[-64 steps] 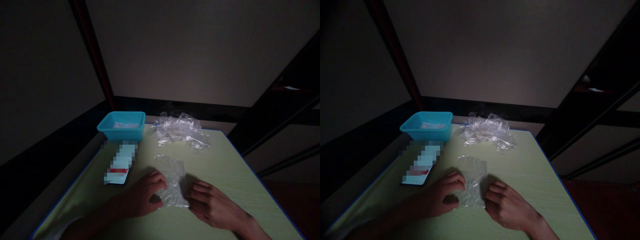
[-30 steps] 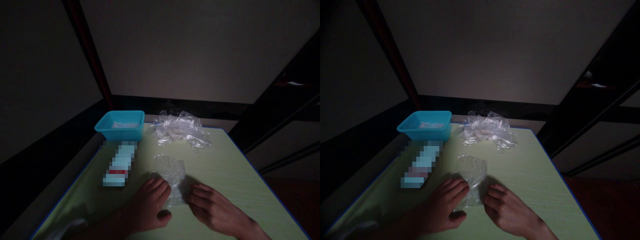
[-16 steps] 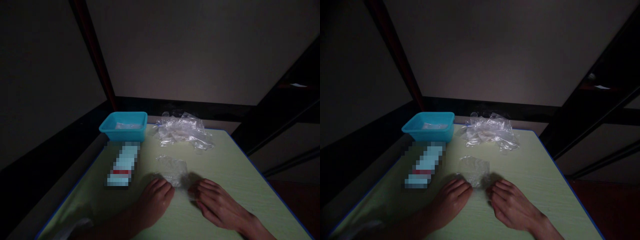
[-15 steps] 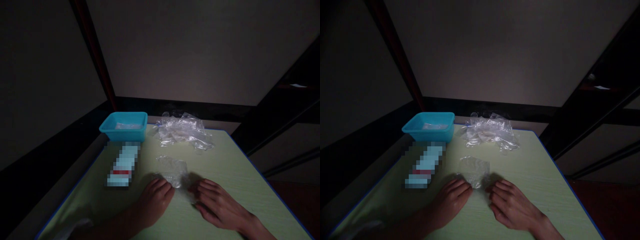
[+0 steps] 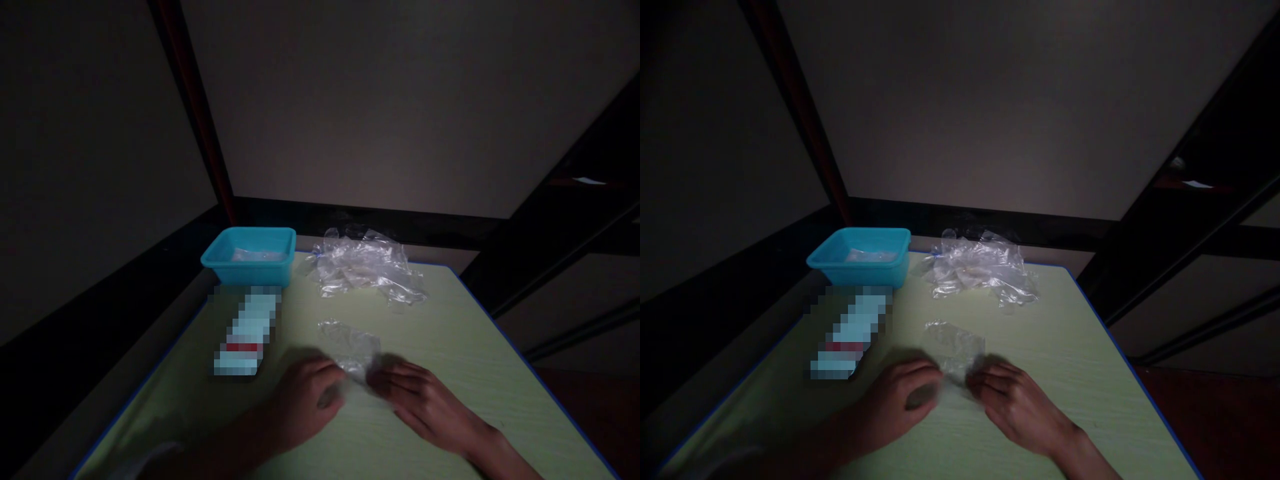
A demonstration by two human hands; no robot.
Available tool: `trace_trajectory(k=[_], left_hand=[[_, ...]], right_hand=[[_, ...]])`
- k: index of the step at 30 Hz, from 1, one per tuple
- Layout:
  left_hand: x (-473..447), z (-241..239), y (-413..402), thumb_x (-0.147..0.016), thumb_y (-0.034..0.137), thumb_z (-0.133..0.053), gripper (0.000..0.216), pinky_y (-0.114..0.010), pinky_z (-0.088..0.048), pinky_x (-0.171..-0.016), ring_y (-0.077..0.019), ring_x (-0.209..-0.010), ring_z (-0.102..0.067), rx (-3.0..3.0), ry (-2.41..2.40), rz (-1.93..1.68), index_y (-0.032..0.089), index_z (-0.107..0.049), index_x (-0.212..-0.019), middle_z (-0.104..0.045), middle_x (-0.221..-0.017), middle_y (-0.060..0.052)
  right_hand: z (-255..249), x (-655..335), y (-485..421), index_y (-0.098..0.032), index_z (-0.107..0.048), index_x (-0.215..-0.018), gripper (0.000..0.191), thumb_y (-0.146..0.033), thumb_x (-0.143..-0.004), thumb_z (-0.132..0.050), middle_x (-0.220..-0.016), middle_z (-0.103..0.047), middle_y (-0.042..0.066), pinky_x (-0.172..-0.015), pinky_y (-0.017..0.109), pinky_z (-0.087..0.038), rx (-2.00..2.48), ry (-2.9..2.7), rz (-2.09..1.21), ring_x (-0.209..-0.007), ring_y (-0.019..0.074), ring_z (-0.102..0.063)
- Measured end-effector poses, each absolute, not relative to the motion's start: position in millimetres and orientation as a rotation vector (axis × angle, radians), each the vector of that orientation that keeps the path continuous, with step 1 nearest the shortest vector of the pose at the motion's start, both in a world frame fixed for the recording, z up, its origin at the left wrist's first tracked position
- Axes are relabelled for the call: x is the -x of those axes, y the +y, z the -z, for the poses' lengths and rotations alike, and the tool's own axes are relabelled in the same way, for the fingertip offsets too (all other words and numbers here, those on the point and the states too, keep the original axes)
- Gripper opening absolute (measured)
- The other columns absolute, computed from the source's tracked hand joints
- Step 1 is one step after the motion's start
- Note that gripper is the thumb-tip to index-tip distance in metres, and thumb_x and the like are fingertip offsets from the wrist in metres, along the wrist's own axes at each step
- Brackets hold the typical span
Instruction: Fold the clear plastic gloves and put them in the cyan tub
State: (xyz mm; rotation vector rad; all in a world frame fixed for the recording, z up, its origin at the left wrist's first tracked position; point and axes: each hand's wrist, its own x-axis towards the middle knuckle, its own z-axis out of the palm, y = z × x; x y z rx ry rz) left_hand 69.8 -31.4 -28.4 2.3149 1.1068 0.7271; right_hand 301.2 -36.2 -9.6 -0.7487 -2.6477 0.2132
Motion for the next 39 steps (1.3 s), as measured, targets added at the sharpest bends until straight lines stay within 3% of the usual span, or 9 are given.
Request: trace_trajectory(k=[4,8,12,18,24,27,32,36,39], left_hand=[[-59,13,-19,-0.057,0.014,-0.074,0.040,-0.032,-0.049,-0.076,-0.0211,-0.081,-0.064,-2.099,1.199,-0.539,0.017,-0.067,-0.096,-0.071,-0.090,-0.004],[-49,6,-9,-0.059,0.020,-0.072,0.053,-0.030,-0.048,-0.072,-0.0180,-0.075,-0.062,-1.973,1.182,-0.479,0.015,-0.061,-0.111,-0.070,-0.085,-0.002],[-47,16,0,-0.054,0.014,-0.072,0.062,-0.024,-0.046,-0.064,-0.0144,-0.067,-0.059,-1.808,1.208,-0.488,0.013,-0.057,-0.114,-0.067,-0.076,0.000],[-50,25,9,-0.061,0.006,-0.060,0.048,-0.023,-0.043,-0.060,-0.0134,-0.061,-0.056,-1.712,1.305,-0.578,0.011,-0.058,-0.109,-0.058,-0.061,0.004],[-53,26,9,-0.064,0.005,-0.057,0.059,-0.025,-0.042,-0.061,-0.0135,-0.060,-0.054,-1.666,1.357,-0.627,0.009,-0.048,-0.122,-0.053,-0.058,0.007],[-55,27,7,-0.064,0.004,-0.056,0.070,-0.024,-0.041,-0.061,-0.0125,-0.058,-0.052,-1.639,1.354,-0.646,0.007,-0.036,-0.131,-0.052,-0.057,0.008],[-58,30,6,-0.066,0.003,-0.055,0.077,-0.023,-0.040,-0.063,-0.0118,-0.058,-0.050,-1.650,1.373,-0.684,0.007,-0.025,-0.136,-0.050,-0.057,0.009],[-60,37,5,-0.067,0.002,-0.054,0.079,-0.023,-0.038,-0.063,-0.0113,-0.057,-0.047,-1.698,1.385,-0.714,0.009,-0.020,-0.137,-0.047,-0.057,0.010],[-61,41,4,-0.067,0.002,-0.053,0.078,-0.023,-0.038,-0.062,-0.0112,-0.056,-0.047,-1.731,1.385,-0.730,0.009,-0.020,-0.137,-0.046,-0.056,0.010]], right_hand=[[4,-304,-37,-0.017,-0.061,-0.091,0.031,-0.025,-0.095,-0.032,-0.084,-0.067,0.007,-0.072,0.031,-0.050,0.928,-2.572,-0.491,-0.081,0.0178,-0.062],[6,-307,-34,-0.019,-0.052,-0.064,0.040,-0.037,-0.094,-0.033,-0.059,-0.053,0.000,-0.049,0.025,-0.042,1.166,-2.400,-0.680,-0.054,0.0137,-0.052],[11,-304,-27,-0.019,-0.049,-0.062,0.041,-0.046,-0.090,-0.037,-0.053,-0.044,-0.003,-0.045,0.024,-0.035,1.256,-2.115,-0.919,-0.049,0.0116,-0.043],[19,-297,-16,-0.020,-0.041,-0.057,0.039,-0.051,-0.077,-0.052,-0.051,-0.035,-0.005,-0.043,0.023,-0.028,1.370,-1.733,-1.177,-0.047,0.0089,-0.032],[22,-296,-13,-0.020,-0.044,-0.062,0.029,-0.045,-0.072,-0.054,-0.053,-0.039,-0.005,-0.042,0.022,-0.030,1.414,-1.643,-1.127,-0.046,0.0091,-0.035],[25,-296,-14,-0.019,-0.046,-0.082,0.022,-0.038,-0.072,-0.052,-0.056,-0.044,-0.006,-0.041,0.022,-0.032,1.429,-1.632,-1.065,-0.045,0.0101,-0.039],[29,-294,-16,-0.018,-0.037,-0.107,0.033,-0.030,-0.077,-0.044,-0.061,-0.051,-0.004,-0.043,0.024,-0.037,1.493,-1.749,-0.815,-0.047,0.0130,-0.047],[30,-293,-19,-0.017,-0.039,-0.111,0.032,-0.022,-0.079,-0.041,-0.067,-0.055,0.000,-0.050,0.028,-0.045,1.531,-1.915,-0.537,-0.053,0.0160,-0.054],[28,-293,-21,-0.017,-0.048,-0.101,0.022,-0.018,-0.081,-0.038,-0.079,-0.058,0.006,-0.058,0.032,-0.050,1.493,-2.049,-0.338,-0.064,0.0188,-0.060]])
